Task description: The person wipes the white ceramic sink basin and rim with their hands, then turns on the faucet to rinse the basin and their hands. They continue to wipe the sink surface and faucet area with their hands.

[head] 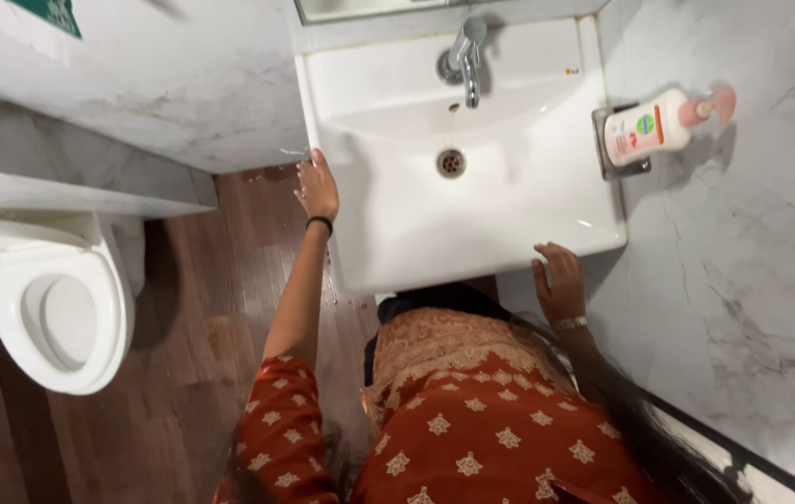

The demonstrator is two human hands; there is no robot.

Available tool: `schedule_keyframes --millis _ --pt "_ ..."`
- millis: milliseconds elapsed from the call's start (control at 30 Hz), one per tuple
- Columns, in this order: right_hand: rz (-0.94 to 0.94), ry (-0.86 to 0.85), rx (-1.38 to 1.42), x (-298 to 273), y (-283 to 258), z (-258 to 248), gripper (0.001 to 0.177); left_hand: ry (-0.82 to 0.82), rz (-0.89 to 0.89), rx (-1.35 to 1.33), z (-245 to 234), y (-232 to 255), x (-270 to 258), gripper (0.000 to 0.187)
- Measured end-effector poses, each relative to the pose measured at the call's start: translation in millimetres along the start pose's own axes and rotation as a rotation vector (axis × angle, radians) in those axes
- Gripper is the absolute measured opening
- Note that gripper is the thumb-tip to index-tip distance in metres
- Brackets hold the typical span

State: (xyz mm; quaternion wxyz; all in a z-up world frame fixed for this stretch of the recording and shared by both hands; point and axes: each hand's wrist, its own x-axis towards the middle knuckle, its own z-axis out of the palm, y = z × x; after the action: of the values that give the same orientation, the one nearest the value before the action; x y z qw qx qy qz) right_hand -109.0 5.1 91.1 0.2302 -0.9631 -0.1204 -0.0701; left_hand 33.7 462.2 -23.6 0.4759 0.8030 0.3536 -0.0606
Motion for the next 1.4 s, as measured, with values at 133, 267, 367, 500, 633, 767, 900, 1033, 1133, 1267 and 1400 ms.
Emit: schedule_keyframes --millis 133,267,367,500,633,767,900,1033,1133,1267,1400 --pt "-0.059 -0.011 0.015 -10 -5 6 0.029 0.037 0.08 0.017 -1 -35 -67 0.092" --pt "-0.061 -0.05 -0.01 -28 -1 17 0.032 0.04 0.16 0.039 -4 -65 -120 0.084" --pt "-0.08 -0.072 -0.028 -40 2 26 0.033 0.069 0.24 0.053 -4 -89 -151 0.08" --pt "-0.082 -0.045 -0.003 -59 -3 29 0.033 0.125 0.224 0.078 8 -114 -183 0.079" --pt "-0.039 -0.028 0.014 -78 -18 20 0.032 0.163 0.199 0.09 21 -126 -208 0.083" --pt "-0.009 0.013 0.043 -95 -28 8 0.031 0.283 0.441 0.334 20 -123 -238 0.091" --pt "0.043 0.04 0.045 -113 -31 4 0.029 0.062 0.679 0.634 7 -100 -235 0.093" --pt "0.077 0.066 0.019 -130 -25 -3 0.028 -0.016 0.738 0.784 19 -70 -233 0.092" --pt "0.134 0.093 0.02 -143 -24 -6 0.027 -0.015 0.733 0.799 31 -58 -240 0.09" --pt "0.179 0.117 0.024 -160 -20 -14 0.026 -0.005 0.774 0.752 53 -45 -253 0.091" --pt "0.222 0.147 0.013 -172 -16 -19 0.026 -0.059 0.723 0.57 46 -45 -263 0.092"
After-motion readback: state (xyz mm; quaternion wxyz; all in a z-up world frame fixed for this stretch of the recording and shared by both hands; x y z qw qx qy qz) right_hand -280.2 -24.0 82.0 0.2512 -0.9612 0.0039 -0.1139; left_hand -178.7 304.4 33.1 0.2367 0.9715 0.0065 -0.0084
